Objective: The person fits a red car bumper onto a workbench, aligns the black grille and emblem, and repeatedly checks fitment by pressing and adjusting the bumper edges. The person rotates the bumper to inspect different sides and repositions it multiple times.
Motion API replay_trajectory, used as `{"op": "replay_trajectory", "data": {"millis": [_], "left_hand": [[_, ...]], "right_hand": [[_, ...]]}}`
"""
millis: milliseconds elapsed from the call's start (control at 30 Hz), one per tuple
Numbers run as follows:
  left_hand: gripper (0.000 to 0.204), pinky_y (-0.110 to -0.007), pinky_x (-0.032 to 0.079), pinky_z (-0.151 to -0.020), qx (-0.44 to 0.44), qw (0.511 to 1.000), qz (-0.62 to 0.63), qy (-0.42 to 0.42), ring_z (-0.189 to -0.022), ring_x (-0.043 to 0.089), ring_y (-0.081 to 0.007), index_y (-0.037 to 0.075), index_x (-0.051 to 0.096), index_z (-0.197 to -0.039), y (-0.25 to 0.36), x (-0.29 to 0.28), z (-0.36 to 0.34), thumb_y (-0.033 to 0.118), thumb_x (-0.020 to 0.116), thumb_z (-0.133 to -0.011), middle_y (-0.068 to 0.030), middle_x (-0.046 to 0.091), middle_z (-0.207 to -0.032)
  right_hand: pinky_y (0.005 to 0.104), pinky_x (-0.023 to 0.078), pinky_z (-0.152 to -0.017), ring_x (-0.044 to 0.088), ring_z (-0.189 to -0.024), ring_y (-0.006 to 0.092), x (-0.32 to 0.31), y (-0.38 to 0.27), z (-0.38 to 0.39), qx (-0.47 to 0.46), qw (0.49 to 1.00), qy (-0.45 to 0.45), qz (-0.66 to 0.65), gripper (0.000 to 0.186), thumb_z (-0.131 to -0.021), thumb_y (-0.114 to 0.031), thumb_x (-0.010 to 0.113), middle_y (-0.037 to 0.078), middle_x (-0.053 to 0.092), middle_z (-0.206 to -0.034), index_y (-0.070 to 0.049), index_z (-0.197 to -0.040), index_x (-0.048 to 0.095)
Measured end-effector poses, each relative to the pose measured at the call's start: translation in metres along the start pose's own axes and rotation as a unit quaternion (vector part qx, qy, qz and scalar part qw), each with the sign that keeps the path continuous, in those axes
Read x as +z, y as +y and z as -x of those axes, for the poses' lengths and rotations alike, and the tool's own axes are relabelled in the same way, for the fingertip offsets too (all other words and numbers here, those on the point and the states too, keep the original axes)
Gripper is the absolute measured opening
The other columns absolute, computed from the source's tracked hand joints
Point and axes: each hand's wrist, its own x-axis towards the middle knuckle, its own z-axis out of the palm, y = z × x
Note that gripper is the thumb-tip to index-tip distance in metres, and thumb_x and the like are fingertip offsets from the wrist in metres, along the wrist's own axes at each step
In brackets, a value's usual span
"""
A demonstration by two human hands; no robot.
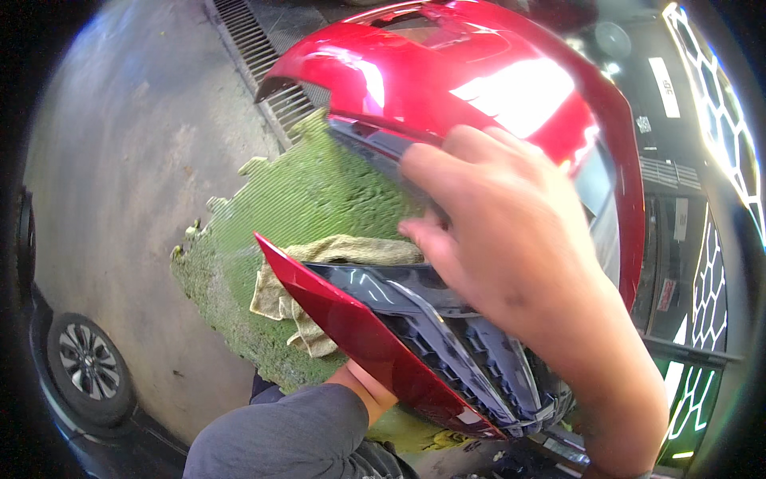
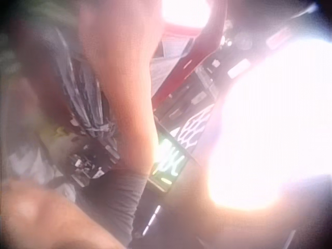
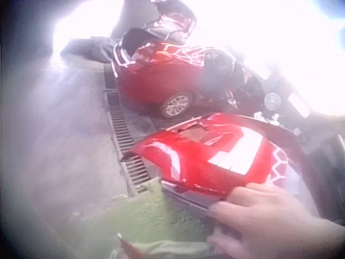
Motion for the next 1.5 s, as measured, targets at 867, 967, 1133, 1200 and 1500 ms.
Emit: {"op": "replay_trajectory", "data": {"millis": [867, 967, 1133, 1200, 1500], "left_hand": [[0.046, -0.046, 0.049, -0.113, -0.074, 0.987, 0.109, -0.092, -0.127, 0.064, -0.0278, 0.005, 0.053, -0.149, 0.007, 0.007, -0.018, 0.033, 0.041, -0.114, -0.0141, 0.065, -0.141], [0.048, -0.045, 0.05, -0.113, -0.075, 0.987, 0.115, -0.088, -0.127, 0.064, -0.0274, 0.005, 0.051, -0.15, 0.004, 0.007, -0.018, 0.035, 0.042, -0.115, -0.0139, 0.064, -0.142], [0.055, -0.045, 0.051, -0.112, -0.059, 0.995, 0.064, -0.053, -0.127, 0.063, -0.027, 0.005, 0.048, -0.152, -0.002, 0.016, -0.019, 0.044, 0.043, -0.114, -0.0135, 0.061, -0.144], [0.058, -0.046, 0.052, -0.112, -0.038, 0.997, 0.023, -0.065, -0.128, 0.063, -0.0271, 0.005, 0.048, -0.152, -0.005, 0.016, -0.022, 0.048, 0.045, -0.113, -0.0134, 0.061, -0.143], [0.063, -0.043, 0.056, -0.107, -0.025, 1.0, -0.009, -0.005, -0.125, 0.064, -0.0264, 0.005, 0.047, -0.151, -0.008, 0.02, -0.019, 0.052, 0.052, -0.109, -0.0125, 0.062, -0.14]], "right_hand": [[0.0376, 0.057, -0.081, 0.069, -0.092, 0.0282, 0.014, 0.026, 0.037, 0.0, 0.998, 0.063, 0.032, 0.034, -0.071, -0.007, 0.088, 0.011, 0.07, -0.098, -0.002, -0.104, 0.08], [0.0377, 0.056, -0.081, 0.069, -0.092, 0.0286, 0.013, 0.025, 0.038, 0.001, 0.998, 0.054, 0.04, 0.033, -0.074, -0.007, 0.086, 0.012, 0.069, -0.101, -0.002, -0.106, 0.081], [0.0392, 0.054, -0.084, 0.066, -0.095, 0.029, 0.005, 0.026, 0.035, 0.004, 0.999, 0.014, 0.033, 0.033, -0.078, -0.005, 0.082, 0.013, 0.067, -0.101, -0.004, -0.111, 0.081], [0.0397, 0.053, -0.085, 0.065, -0.095, 0.0288, 0.001, 0.024, 0.033, 0.005, 1.0, 0.0, 0.017, 0.034, -0.078, -0.005, 0.08, 0.012, 0.065, -0.098, -0.006, -0.113, 0.082], [0.0387, 0.05, -0.076, 0.059, -0.082, 0.027, 0.004, 0.015, 0.037, 0.083, 0.996, -0.009, 0.01, 0.041, -0.076, -0.001, 0.08, 0.011, 0.059, -0.087, -0.011, -0.116, 0.082]]}}
